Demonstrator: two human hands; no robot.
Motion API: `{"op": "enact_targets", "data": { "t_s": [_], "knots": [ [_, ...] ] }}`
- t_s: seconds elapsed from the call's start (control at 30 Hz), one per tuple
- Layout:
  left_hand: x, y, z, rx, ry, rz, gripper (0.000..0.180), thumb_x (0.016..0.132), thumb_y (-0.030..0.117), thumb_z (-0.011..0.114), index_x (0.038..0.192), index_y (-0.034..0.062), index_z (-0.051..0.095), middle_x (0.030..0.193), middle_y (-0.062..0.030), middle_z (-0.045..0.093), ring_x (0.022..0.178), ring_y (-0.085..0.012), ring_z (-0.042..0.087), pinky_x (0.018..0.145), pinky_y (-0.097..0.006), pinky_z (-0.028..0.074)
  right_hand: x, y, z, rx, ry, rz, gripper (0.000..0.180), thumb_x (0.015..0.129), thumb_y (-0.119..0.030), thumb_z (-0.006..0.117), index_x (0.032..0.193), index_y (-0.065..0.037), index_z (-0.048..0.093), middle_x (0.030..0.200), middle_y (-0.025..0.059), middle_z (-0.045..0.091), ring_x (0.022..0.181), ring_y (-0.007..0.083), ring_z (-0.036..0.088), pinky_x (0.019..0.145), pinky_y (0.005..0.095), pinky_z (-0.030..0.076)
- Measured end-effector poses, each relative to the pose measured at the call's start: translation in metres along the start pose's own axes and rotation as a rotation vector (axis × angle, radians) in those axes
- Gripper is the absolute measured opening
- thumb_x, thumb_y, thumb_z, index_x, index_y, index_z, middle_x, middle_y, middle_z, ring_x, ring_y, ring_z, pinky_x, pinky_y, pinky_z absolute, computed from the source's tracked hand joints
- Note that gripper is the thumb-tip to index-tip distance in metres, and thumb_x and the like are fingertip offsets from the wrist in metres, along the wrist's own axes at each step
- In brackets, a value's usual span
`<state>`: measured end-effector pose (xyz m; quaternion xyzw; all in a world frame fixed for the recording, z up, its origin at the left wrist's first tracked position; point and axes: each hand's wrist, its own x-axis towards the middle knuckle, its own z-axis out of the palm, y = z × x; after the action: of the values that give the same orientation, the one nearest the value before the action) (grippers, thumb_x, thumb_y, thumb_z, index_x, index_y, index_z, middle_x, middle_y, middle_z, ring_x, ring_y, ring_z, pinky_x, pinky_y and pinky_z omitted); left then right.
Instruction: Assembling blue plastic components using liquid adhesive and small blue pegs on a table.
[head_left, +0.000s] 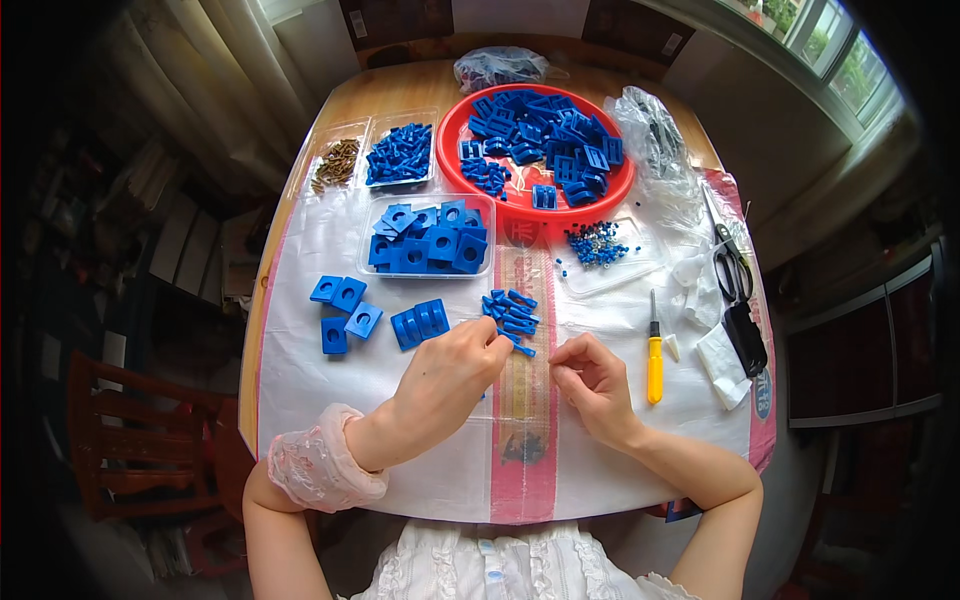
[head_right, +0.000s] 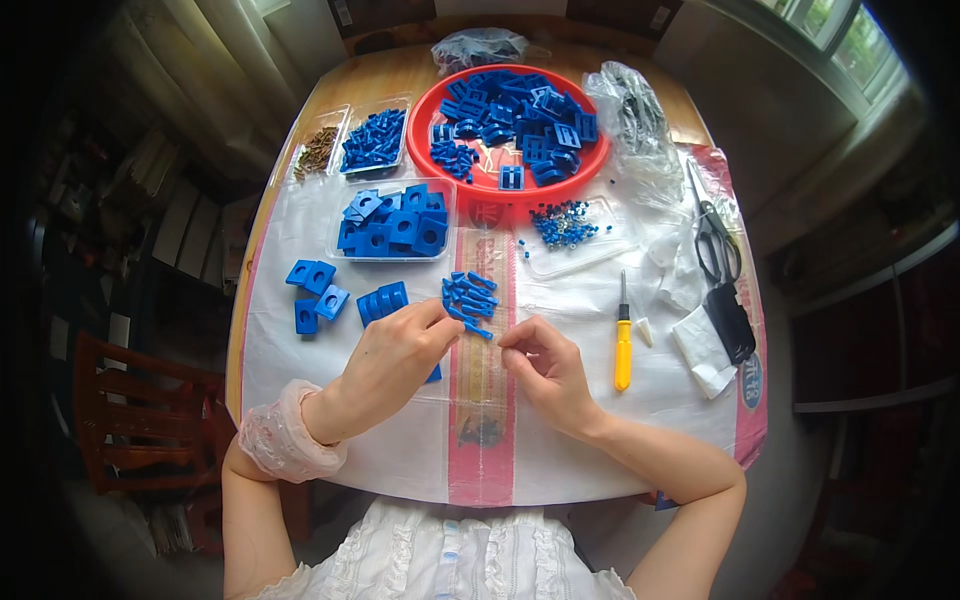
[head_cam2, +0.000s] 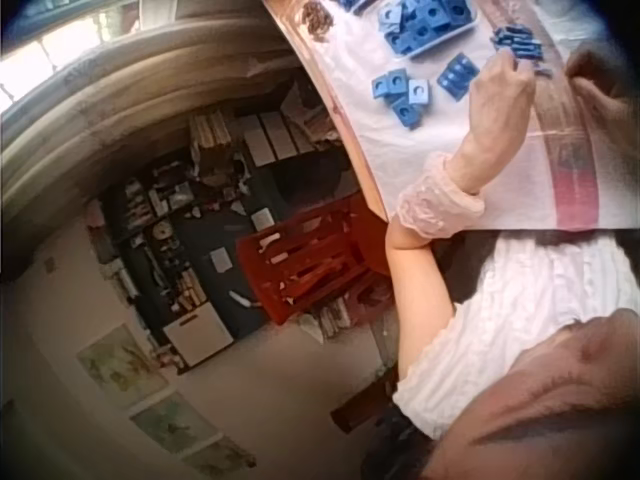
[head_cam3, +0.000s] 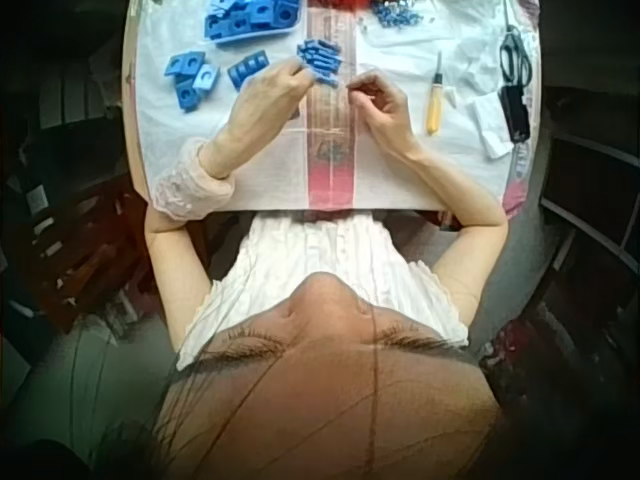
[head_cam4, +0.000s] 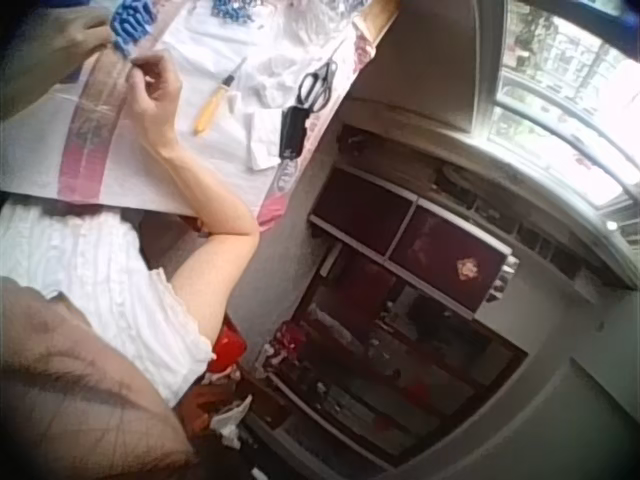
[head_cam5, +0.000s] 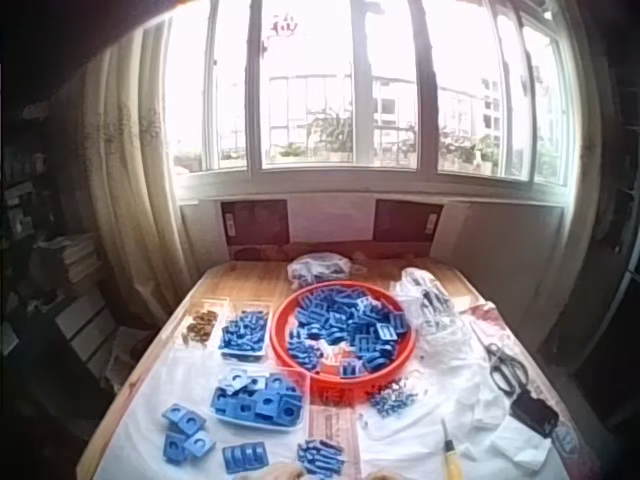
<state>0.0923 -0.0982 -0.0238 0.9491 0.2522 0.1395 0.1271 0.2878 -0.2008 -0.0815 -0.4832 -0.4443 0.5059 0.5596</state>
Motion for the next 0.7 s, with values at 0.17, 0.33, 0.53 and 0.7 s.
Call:
{"op": "enact_targets", "data": {
  "t_s": [0.17, 0.33, 0.53, 0.7],
  "knots": [
    [-0.021, -0.001, -0.025, 0.020, -0.031, -0.152, 0.009, 0.080, 0.003, 0.068, 0.088, 0.0017, 0.065, 0.082, -0.0105, 0.060, 0.076, -0.0270, 0.064, 0.065, -0.036, 0.052, 0.000, 0.002, -0.001, 0.004, -0.010, -0.001, 0.011, 0.091, 0.004, 0.054, 0.101, 0.001, 0.056, 0.091, 0.0021, 0.059, 0.086, 0.0058, 0.056, 0.073, 0.0213, 0.049],
    [-0.050, -0.012, -0.044, -0.050, -0.032, -0.303, 0.011, 0.082, 0.009, 0.071, 0.088, 0.0012, 0.067, 0.081, -0.0120, 0.061, 0.075, -0.0299, 0.064, 0.065, -0.038, 0.052, 0.001, 0.005, 0.000, -0.022, -0.027, -0.051, 0.010, 0.091, 0.005, 0.054, 0.101, 0.002, 0.056, 0.091, 0.0020, 0.059, 0.085, 0.0049, 0.055, 0.072, 0.0210, 0.048],
    [-0.057, -0.032, -0.051, -0.018, 0.107, -0.410, 0.016, 0.079, 0.008, 0.074, 0.092, 0.0002, 0.068, 0.084, -0.0128, 0.063, 0.075, -0.0299, 0.065, 0.066, -0.037, 0.053, 0.000, 0.006, 0.001, -0.038, -0.041, -0.042, 0.011, 0.091, 0.005, 0.054, 0.101, 0.002, 0.056, 0.090, 0.0017, 0.059, 0.082, 0.0044, 0.055, 0.070, 0.0198, 0.046],
    [-0.035, -0.040, -0.027, 0.056, 0.172, -0.173, 0.030, 0.076, 0.009, 0.076, 0.103, 0.0003, 0.066, 0.104, -0.0123, 0.064, 0.099, -0.0283, 0.060, 0.079, -0.035, 0.052, 0.001, 0.005, 0.004, -0.045, -0.039, -0.048, 0.011, 0.091, 0.005, 0.054, 0.100, 0.001, 0.056, 0.088, 0.0015, 0.059, 0.082, 0.0041, 0.055, 0.069, 0.0196, 0.046]
  ]
}}
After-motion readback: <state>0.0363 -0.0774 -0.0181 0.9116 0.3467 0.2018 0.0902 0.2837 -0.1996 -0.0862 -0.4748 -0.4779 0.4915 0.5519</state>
